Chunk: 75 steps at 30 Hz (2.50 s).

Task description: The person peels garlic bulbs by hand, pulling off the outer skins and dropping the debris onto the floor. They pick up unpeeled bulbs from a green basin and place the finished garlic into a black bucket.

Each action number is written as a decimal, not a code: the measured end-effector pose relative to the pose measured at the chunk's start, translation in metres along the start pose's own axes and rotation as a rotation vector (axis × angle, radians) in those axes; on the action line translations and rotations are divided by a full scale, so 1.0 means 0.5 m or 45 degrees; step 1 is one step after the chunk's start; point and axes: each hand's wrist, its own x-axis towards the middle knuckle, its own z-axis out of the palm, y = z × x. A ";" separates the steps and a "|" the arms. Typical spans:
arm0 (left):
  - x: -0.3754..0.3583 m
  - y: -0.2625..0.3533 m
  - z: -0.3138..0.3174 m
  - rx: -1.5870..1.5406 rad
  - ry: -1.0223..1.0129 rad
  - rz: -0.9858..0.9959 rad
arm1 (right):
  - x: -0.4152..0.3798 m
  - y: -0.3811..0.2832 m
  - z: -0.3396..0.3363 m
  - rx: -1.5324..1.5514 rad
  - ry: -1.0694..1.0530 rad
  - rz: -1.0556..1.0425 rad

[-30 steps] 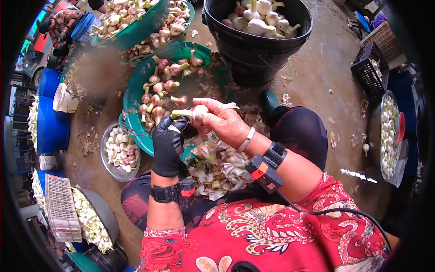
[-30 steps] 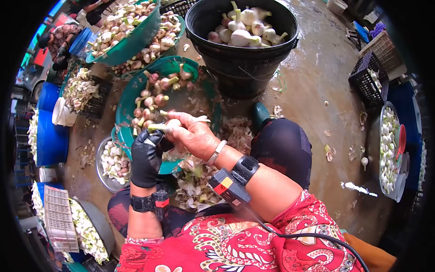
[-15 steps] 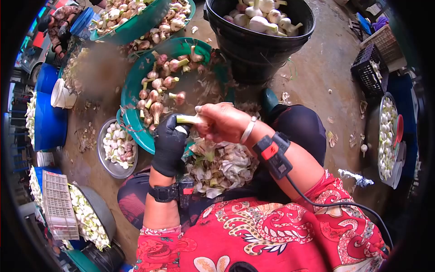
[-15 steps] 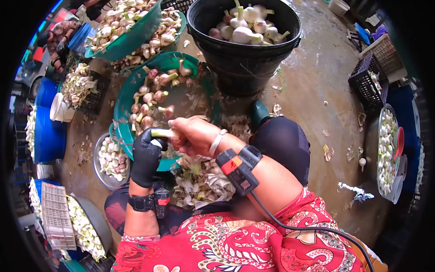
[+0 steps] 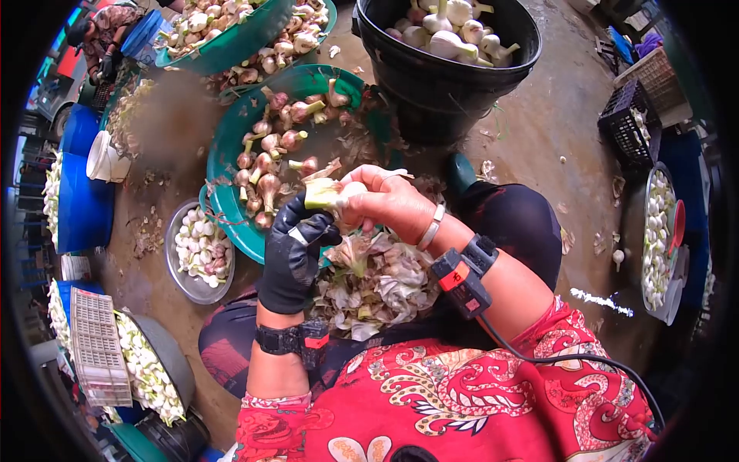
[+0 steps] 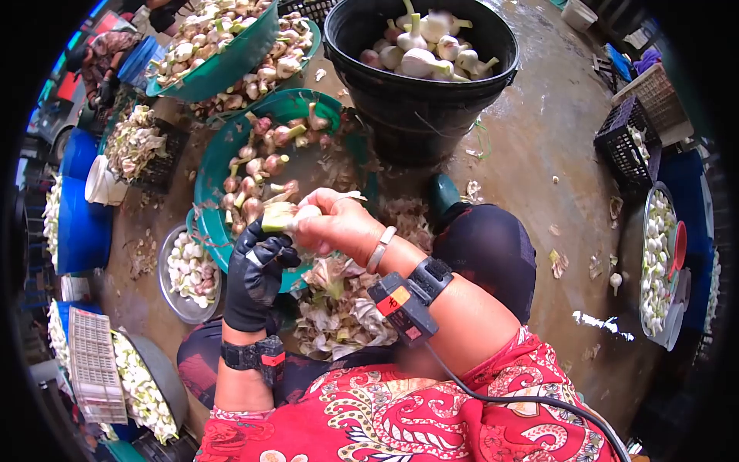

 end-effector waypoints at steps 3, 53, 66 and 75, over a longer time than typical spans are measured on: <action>0.007 0.011 0.013 0.110 0.082 -0.018 | -0.007 0.000 0.008 -0.309 -0.002 -0.103; 0.025 0.035 0.059 0.815 0.110 0.084 | -0.024 0.000 -0.023 -1.343 0.095 -0.680; 0.108 -0.030 -0.039 1.245 -0.056 0.460 | -0.057 0.005 -0.062 -1.387 0.203 -0.342; 0.288 0.144 0.021 0.624 -0.383 0.207 | -0.049 0.002 -0.083 -1.313 0.189 -0.448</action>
